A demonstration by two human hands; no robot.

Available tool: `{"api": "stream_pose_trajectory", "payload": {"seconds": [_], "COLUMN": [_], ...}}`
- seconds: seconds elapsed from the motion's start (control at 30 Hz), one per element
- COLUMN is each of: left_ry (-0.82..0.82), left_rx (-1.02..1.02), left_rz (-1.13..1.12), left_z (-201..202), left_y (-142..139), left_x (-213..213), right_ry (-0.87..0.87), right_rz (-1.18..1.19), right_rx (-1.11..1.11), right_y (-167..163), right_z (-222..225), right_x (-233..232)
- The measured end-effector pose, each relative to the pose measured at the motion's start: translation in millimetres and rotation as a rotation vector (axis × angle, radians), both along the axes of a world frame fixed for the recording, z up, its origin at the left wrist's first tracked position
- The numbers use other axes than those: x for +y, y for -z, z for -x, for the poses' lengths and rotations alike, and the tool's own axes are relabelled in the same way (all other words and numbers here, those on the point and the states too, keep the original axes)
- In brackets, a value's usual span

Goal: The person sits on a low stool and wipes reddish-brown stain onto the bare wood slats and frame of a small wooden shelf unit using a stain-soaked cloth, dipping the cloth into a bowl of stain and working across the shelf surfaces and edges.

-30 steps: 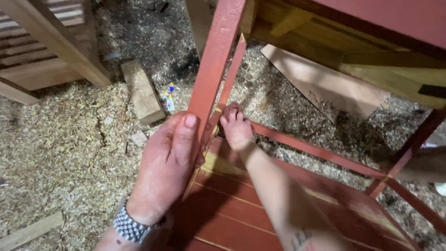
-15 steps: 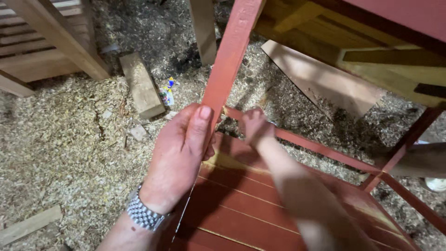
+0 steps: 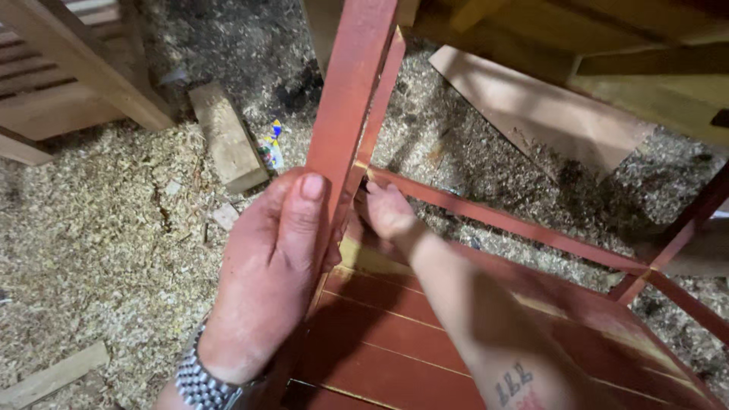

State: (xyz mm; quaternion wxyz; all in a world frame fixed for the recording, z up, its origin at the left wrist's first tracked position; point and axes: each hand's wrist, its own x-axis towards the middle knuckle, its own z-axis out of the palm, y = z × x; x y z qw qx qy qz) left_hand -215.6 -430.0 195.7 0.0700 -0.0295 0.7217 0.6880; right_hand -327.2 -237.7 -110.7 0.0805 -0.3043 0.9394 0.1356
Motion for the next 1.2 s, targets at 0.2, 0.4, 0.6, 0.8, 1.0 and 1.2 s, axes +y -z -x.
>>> {"api": "stream_pose_trajectory", "payload": {"seconds": [0.2,0.4,0.6,0.8,1.0,1.2], "left_ry": [0.014,0.002,-0.005,-0.036,-0.024,-0.008], "left_rx": [0.013,-0.001,0.005,0.031,0.050,0.068], "left_rz": [0.075,0.097,0.065,0.187,0.113,0.096], "left_z": [0,4,1,1,6,6], "left_y": [-2,-5,1,1,7,10], "left_x": [-2,-3,-7,-6,-7,-7], "right_ry": [0.205,0.363,0.070,0.921,1.091,0.881], "right_rz": [0.111,0.077,0.088,1.328,1.848,1.695], "right_rx": [-0.256,-0.551,-0.183,-0.624,-0.590,-0.669], "right_y": [12,9,-9,12,70,0], "right_z": [24,42,4,3,21,-23], "right_x": [4,-3,-1,5,-9,-19]}}
